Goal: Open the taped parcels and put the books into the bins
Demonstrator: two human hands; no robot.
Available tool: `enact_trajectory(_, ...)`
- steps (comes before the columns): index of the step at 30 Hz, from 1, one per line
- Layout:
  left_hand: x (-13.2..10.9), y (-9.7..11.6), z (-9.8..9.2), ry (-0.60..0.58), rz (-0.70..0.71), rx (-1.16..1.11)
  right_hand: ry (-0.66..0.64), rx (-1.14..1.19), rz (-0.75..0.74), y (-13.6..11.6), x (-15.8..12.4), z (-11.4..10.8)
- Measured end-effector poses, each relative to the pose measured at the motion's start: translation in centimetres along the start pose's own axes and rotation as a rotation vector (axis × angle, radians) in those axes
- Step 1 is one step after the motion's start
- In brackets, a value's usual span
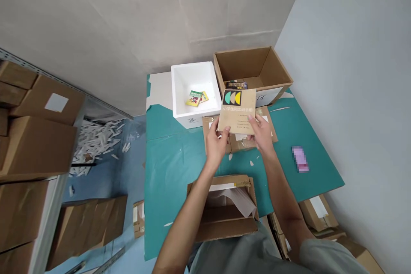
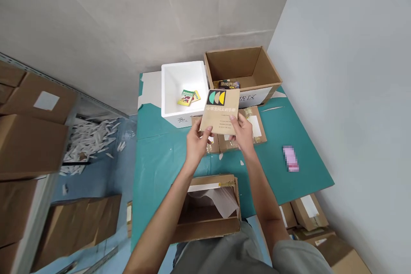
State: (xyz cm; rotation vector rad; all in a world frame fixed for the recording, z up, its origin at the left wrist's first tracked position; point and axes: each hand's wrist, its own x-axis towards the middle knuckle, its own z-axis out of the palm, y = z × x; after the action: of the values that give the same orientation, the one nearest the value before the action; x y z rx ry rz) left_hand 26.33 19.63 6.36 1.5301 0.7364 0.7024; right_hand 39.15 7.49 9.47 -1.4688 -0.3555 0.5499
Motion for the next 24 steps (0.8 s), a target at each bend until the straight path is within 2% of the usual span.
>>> enact_trajectory(2, 2.1, 0.8, -0.2, 0.015, 0.02, -0.004, -0.066, 0.014, -0.033, -0.8, 1.8, 0.6)
enact_trajectory(5, 5.0, 1.7, -1.6, 0.056, 0.068, -0.045, -0.173, 0.064, -0.06, -1.7, 4.3, 2.4)
enact_trajectory(10, 10.2, 3.0, -4.7, 0.14, 0.158, -0.067, -0.305, 0.209, -0.073, -2.1, 9.3, 7.3)
enact_trajectory(12, 11.9, 3.3, -6.3, 0.175, 0.135, -0.05, -0.311, 0.264, -0.049, -1.7, 10.9, 9.1)
enact_trajectory(14, 12.4, 3.3, -8.3, 0.214, 0.104, -0.011, -0.281, 0.276, -0.003, -0.9, 11.1, 10.0)
enact_trajectory(16, 11.1, 2.5, -11.0, 0.259, 0.088, 0.044, -0.292, 0.227, 0.042, 0.4, 9.7, 9.5)
enact_trajectory(18, 7.8, 1.0, -14.0, 0.312, 0.071, 0.105, -0.34, 0.14, 0.058, 2.1, 6.8, 7.4)
enact_trajectory(21, 0.1, -2.7, -18.2, 0.355, -0.036, 0.201, -0.293, 0.001, 0.039, 5.1, 0.9, 1.9)
enact_trajectory(24, -8.8, -7.2, -20.6, 0.378, -0.293, 0.216, -0.158, -0.106, 0.098, 8.7, -5.4, -4.5)
